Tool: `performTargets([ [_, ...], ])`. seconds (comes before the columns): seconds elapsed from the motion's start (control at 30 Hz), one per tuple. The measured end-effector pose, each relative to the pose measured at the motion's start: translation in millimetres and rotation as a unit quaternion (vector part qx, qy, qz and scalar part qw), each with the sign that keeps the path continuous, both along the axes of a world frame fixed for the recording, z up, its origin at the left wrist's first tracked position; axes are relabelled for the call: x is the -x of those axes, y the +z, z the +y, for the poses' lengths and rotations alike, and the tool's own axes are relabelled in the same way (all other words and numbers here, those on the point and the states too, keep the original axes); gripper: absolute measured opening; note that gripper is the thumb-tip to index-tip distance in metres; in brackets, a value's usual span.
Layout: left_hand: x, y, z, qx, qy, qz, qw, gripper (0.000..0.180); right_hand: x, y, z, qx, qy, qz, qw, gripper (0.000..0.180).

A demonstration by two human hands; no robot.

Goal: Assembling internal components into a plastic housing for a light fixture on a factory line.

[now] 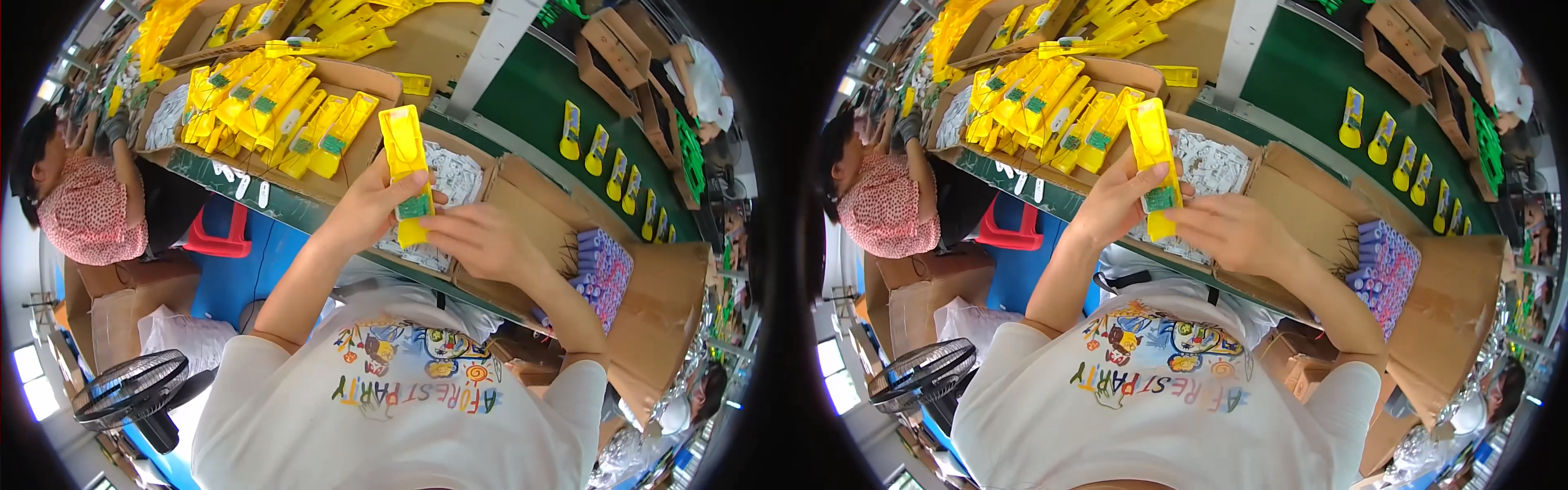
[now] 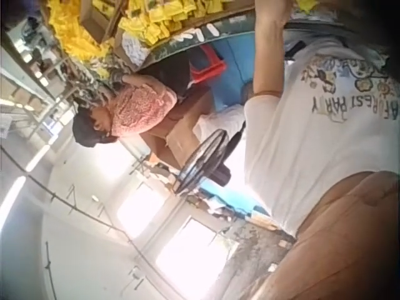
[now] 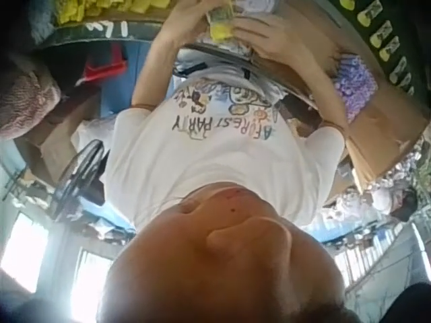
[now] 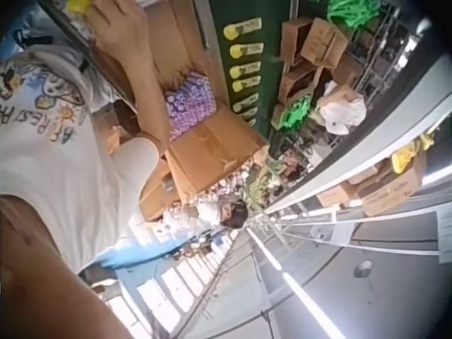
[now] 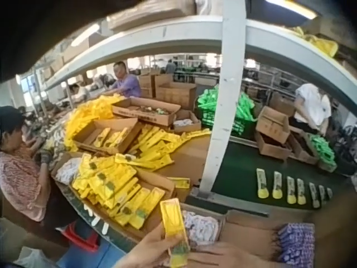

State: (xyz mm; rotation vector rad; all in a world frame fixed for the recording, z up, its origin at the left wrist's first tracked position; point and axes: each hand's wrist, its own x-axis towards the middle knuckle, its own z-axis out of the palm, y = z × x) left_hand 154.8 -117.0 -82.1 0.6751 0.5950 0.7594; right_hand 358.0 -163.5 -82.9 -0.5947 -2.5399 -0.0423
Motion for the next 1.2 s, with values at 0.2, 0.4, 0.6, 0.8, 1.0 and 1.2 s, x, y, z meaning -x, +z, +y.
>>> performTargets([
  [0.2, -13, -14, -21, 0.025, -0.027, -0.070, 0.997, 0.051, -9, 7, -20, 0.484, -0.109, 0.303, 0.813, 0.017],
  [0.4, -32, -13, -54, -0.182, -0.011, 0.054, 0.982, 0.060, -2, 6, -23, 0.472, -0.261, 0.355, 0.764, 0.019],
  [0.6, -40, -21, -57, -0.155, -0.071, 0.041, 0.984, 0.049, 10, 10, -44, 0.434, -0.303, 0.432, 0.730, 0.011],
  [0.8, -55, -16, -55, -0.140, -0.051, 0.138, 0.979, 0.043, 17, -12, -70, 0.039, -0.395, 0.194, 0.897, 0.018],
  [1.0, -49, -21, -58, -0.137, -0.109, 0.097, 0.980, 0.038, -106, -3, -104, 0.343, -0.561, -0.238, 0.715, 0.023],
  [1.2, -52, -13, -68, -0.175, -0.148, 0.098, 0.968, 0.038, -136, 10, -109, 0.454, -0.455, -0.317, 0.698, 0.022],
])
